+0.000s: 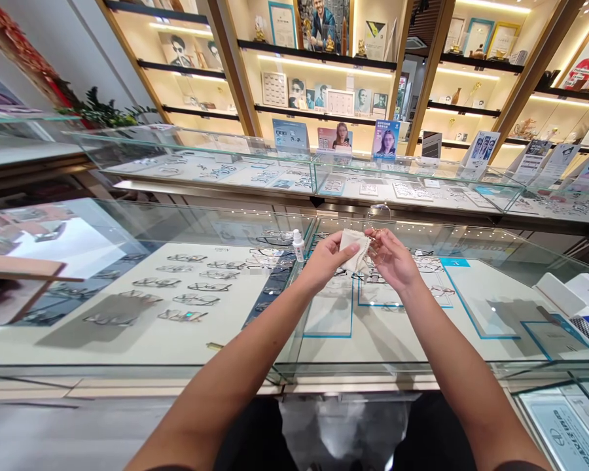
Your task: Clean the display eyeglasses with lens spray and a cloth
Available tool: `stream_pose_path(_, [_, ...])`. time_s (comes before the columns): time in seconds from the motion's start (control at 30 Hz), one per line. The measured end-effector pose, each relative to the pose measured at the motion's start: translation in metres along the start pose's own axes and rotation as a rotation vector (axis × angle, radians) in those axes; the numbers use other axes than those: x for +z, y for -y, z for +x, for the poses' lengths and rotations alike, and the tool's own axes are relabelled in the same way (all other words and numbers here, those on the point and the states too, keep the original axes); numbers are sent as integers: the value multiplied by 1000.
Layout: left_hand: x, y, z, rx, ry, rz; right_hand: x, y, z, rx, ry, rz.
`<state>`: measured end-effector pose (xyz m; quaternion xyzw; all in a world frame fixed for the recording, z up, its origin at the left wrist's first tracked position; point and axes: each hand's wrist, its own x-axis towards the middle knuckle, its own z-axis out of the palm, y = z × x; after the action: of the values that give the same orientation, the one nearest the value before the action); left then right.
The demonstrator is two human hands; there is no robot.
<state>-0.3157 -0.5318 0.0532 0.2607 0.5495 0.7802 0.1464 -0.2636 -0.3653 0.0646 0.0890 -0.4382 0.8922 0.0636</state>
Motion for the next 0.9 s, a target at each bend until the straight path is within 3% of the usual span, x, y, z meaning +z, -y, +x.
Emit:
stream_pose_path(0.5, [8, 0, -7, 4, 113, 65, 8, -7, -5, 42, 11, -12])
stream_pose_path(0.9, [14, -1, -11, 73, 131, 236, 13, -13, -7, 37, 1, -3])
